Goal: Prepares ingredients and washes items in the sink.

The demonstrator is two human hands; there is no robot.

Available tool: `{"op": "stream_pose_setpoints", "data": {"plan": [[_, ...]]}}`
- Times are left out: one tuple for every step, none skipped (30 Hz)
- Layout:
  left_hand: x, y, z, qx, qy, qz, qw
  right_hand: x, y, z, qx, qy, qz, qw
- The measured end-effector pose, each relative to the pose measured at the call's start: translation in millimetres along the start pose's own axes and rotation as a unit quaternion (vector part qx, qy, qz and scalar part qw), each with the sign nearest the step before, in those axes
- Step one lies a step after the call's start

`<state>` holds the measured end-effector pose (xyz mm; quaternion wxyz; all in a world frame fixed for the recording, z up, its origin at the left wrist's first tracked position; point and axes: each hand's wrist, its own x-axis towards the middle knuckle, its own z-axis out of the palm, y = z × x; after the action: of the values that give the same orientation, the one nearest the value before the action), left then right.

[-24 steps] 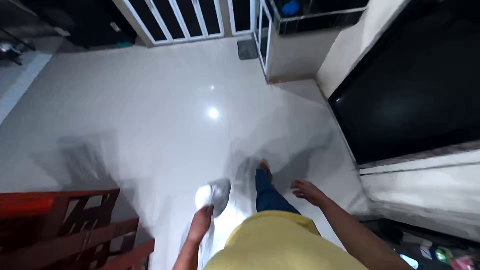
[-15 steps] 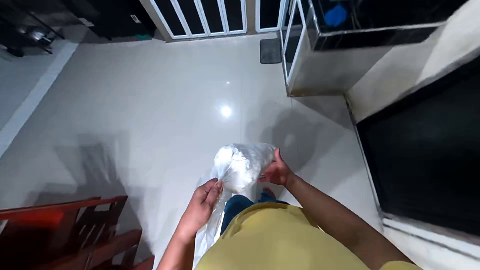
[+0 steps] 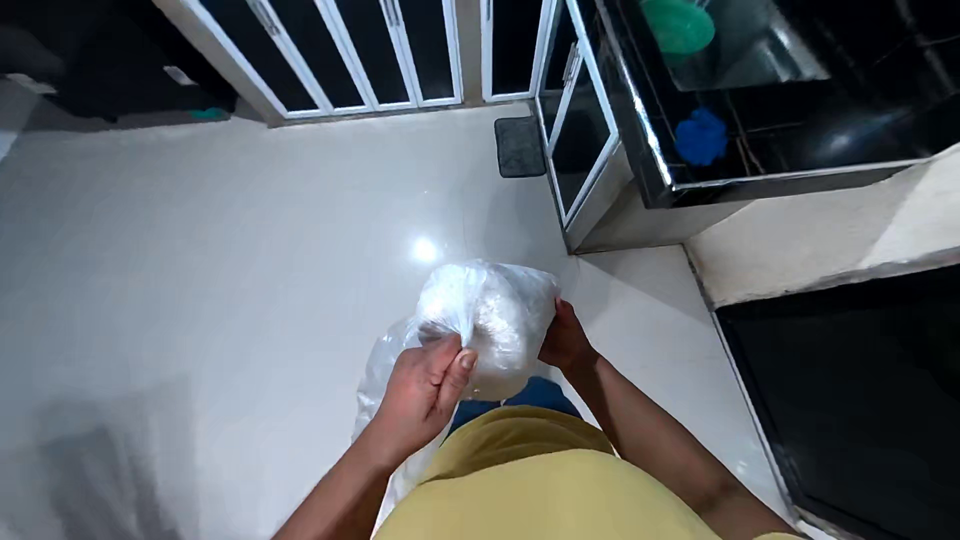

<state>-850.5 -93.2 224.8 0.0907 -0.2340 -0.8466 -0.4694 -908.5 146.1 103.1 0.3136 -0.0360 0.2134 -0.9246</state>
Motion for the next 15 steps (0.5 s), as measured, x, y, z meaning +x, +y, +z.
{"op": "stream_pose_setpoints", "data": {"plan": [[31.4,-11.7,-8.4,0.017,-0.014,0.013,1.000,25.2,-15.0,0.1,0.005,0.000,-0.017,1.000],[62.8,-23.4,-14.9,0.030,-0.027,0.028,0.999,49.6,-30.5,0.1,0.010,0.009,-0.030,0.999],[94.4,-35.5,-19.3,0.039,-0.036,0.046,0.997,73.3,-46.7,0.2,0.020,0.029,-0.038,0.999],[126.2,-47.5,-22.8,0.043,-0.044,0.063,0.996,96.6,-63.4,-0.1,0.026,0.046,-0.046,0.998],[157.7,-59.9,-25.7,0.040,-0.049,0.077,0.995,119.7,-80.3,-1.1,0.028,0.059,-0.053,0.996],[188.1,-72.5,-28.6,0.027,-0.055,0.082,0.995,142.4,-97.8,-3.5,0.021,0.064,-0.057,0.996],[217.0,-85.5,-31.7,-0.002,-0.060,0.075,0.995,164.2,-116.3,-8.1,0.005,0.059,-0.057,0.997],[244.3,-98.9,-35.8,-0.048,-0.063,0.061,0.995,185.4,-135.4,-15.3,-0.015,0.049,-0.054,0.997],[271.2,-110.4,-42.1,-0.104,-0.062,0.045,0.992,206.1,-155.3,-23.9,-0.038,0.032,-0.054,0.997],[299.6,-118.5,-50.1,-0.161,-0.055,0.029,0.985,227.4,-178.9,-31.7,-0.061,0.013,-0.060,0.996],[328.0,-122.0,-60.7,-0.212,-0.043,0.012,0.976,248.6,-203.5,-35.0,-0.089,0.003,-0.066,0.994],[354.9,-121.3,-72.9,-0.259,-0.032,-0.013,0.965,267.9,-225.0,-34.8,-0.122,0.003,-0.070,0.990],[382.8,-120.0,-84.4,-0.296,-0.025,-0.032,0.954,288.7,-245.6,-34.5,-0.148,-0.003,-0.076,0.986],[412.0,-120.0,-94.3,-0.330,-0.024,-0.043,0.943,313.0,-265.8,-32.8,-0.160,-0.010,-0.088,0.983],[441.0,-122.3,-102.1,-0.360,-0.025,-0.051,0.931,340.1,-283.2,-29.0,-0.150,-0.009,-0.102,0.983]]}}
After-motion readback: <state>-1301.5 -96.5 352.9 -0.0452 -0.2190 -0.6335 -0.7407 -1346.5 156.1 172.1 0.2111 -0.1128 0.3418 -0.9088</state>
